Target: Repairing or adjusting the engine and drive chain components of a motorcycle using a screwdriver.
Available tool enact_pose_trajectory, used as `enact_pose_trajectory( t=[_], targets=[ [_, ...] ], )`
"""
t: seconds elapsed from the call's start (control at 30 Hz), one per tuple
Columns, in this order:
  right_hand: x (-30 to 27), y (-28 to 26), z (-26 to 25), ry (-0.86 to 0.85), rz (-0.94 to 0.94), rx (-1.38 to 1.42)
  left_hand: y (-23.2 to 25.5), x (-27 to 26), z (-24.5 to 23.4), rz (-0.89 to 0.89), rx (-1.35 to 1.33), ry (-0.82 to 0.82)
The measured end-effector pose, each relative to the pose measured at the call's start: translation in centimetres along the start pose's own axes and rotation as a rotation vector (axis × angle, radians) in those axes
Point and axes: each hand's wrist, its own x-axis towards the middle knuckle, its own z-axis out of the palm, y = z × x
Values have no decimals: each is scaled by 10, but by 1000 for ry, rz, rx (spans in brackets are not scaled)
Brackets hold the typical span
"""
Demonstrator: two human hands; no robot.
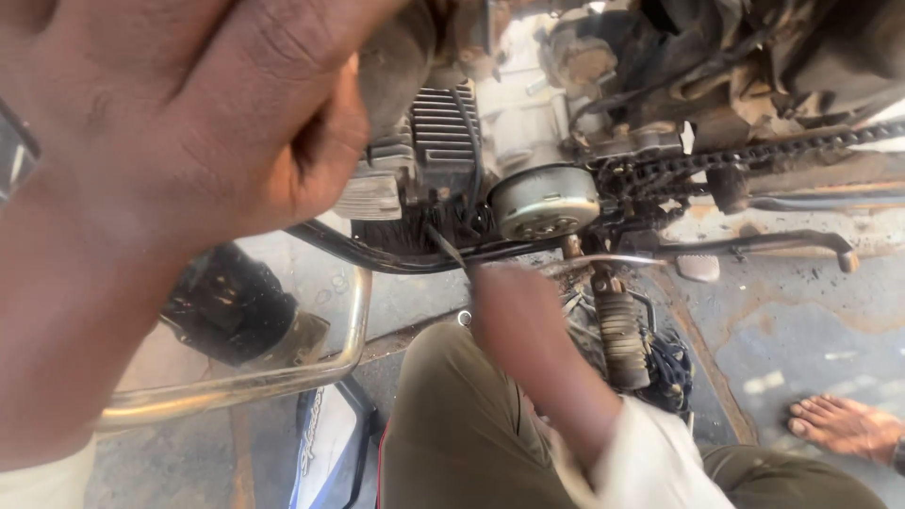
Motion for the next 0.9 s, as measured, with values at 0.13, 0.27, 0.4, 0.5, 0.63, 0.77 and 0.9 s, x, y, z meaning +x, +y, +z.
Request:
enact_pose_trajectory(
  t=[0.13,0.27,0.4,0.5,0.63,0.77,0.9],
  targets=[
    [30,5,2,139,7,111,-4,5,5,28,53,41],
    [28,-14,-16,181,-153,417,-10,0,2,34,155,81],
    [32,-29,-14,73,-23,495,-2,8,-4,55,216,69],
    [16,-21,-23,5,-78,364,-13,8,-4,58,282,60],
    [20,-26,5,137,-79,354,-1,4,1,36,336,19],
    [20,-23,-13,18,-9,380,-10,5,3,70,238,120],
    [18,-37,-7,-36,64,245,14,6,-3,-121,248,-23]
  ],
)
